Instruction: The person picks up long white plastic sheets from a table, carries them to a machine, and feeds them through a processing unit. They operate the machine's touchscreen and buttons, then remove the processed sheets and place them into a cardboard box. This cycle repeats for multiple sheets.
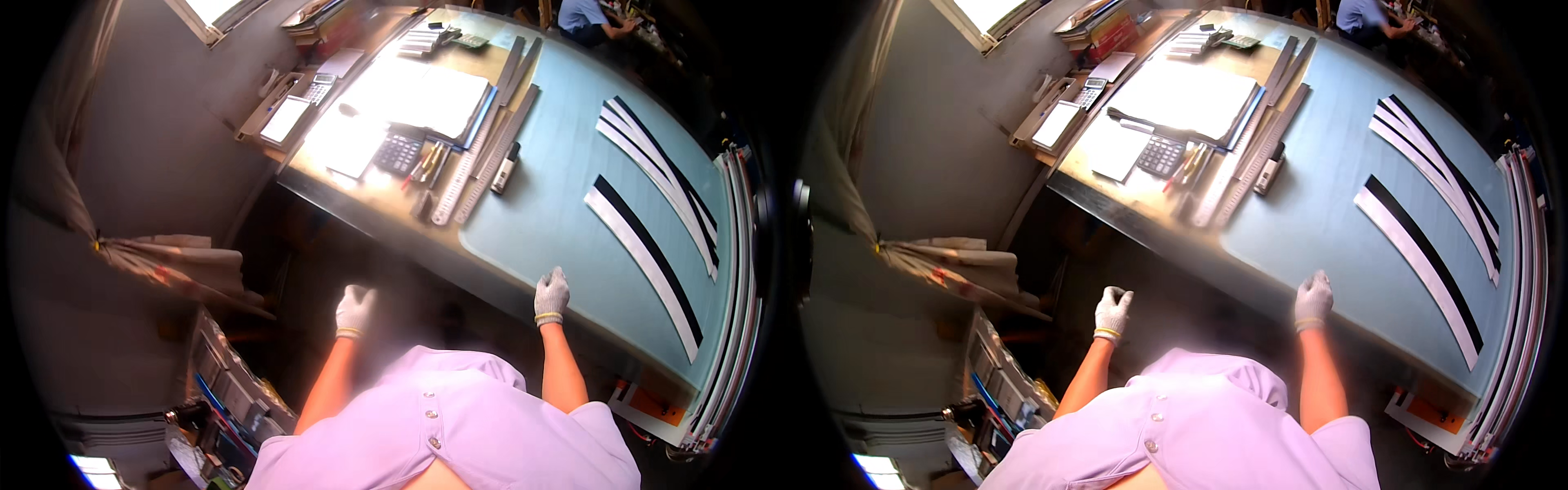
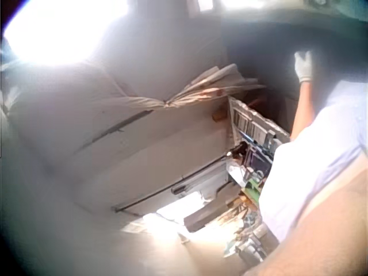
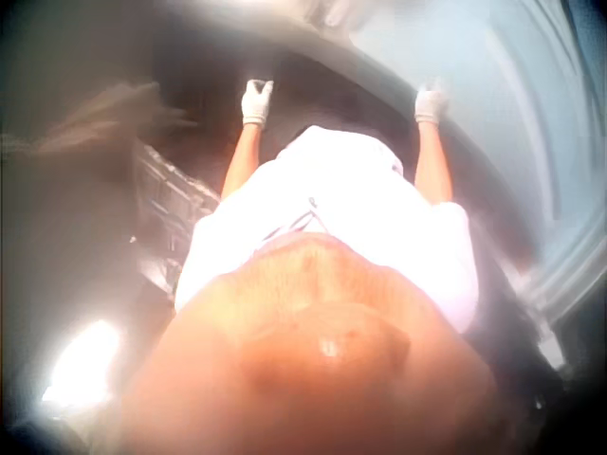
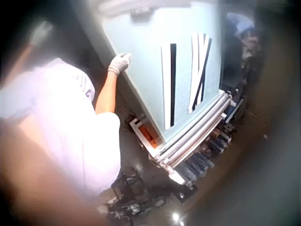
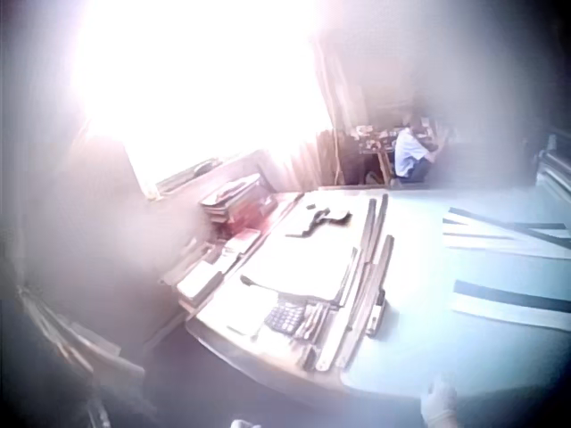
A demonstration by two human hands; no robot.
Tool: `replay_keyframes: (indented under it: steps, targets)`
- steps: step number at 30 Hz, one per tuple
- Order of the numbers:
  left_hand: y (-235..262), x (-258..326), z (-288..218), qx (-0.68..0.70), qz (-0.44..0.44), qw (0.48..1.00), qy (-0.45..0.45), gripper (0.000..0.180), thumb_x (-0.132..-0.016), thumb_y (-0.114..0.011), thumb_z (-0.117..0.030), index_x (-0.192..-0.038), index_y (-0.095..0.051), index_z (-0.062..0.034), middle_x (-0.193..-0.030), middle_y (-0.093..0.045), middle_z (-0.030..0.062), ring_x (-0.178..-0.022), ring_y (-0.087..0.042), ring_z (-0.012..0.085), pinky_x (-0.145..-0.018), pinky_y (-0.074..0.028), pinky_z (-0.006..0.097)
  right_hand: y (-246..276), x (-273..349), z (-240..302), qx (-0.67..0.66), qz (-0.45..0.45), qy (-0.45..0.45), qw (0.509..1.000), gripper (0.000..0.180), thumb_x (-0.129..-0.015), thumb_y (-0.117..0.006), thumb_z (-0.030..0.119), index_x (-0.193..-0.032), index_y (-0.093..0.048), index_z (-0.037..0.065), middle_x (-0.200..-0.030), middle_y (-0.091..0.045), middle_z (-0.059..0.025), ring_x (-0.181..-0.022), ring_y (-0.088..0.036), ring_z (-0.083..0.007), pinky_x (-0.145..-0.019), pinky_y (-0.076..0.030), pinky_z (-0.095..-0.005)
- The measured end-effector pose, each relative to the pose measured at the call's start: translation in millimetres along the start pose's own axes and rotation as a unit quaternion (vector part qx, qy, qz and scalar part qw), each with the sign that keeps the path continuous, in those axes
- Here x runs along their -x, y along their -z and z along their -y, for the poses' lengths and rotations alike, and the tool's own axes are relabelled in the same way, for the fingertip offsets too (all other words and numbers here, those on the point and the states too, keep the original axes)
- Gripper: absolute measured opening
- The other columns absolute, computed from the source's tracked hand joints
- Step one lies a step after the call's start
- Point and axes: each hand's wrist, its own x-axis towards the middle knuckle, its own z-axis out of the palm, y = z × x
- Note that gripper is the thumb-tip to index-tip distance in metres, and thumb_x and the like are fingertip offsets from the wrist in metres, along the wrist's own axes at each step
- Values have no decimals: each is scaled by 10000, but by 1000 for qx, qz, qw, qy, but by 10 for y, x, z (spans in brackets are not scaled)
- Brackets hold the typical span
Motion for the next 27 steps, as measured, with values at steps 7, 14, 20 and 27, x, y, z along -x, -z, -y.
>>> replay_keyframes:
  steps: [7,14,20,27]
  targets:
    - [482,-1596,510,-92,-105,987,73,393,-827,-660,-401,-792,-569,-21,-711,-620,161,-688,-612,330,-680,-478,417,-706,-474,1065,56,54,-1,997,184,-781,-627,179,-713,-568,18,-727,-617,-196,-730,-603,-407,-639,-468,-476]
    - [550,-3766,369,-12,-104,991,-85,448,-891,-603,-263,-569,-451,9,-520,-371,196,-432,-349,256,-481,-354,392,-1351,-316,1755,45,45,-160,985,259,-821,-623,196,-724,-546,-32,-647,-571,-234,-629,-563,-429,-594,-442,-459]
    - [629,-5443,0,-215,37,876,-430,390,-813,-644,-203,-1176,-568,-83,-1257,-525,161,-1137,-506,353,-950,-399,449,-2104,89,2404,260,-119,-207,936,283,-894,-580,242,-1106,-541,58,-1179,-515,-201,-1084,-489,-384,-916,-394,-476]
    - [513,-5951,-8,-257,252,805,-471,573,-854,-572,-236,-1393,-422,-114,-1473,-328,167,-1363,-276,394,-1118,-231,495,-2562,-14,2802,328,-202,-287,877,316,-911,-550,226,-1188,-505,79,-1238,-506,-173,-1146,-481,-362,-934,-403,-464]
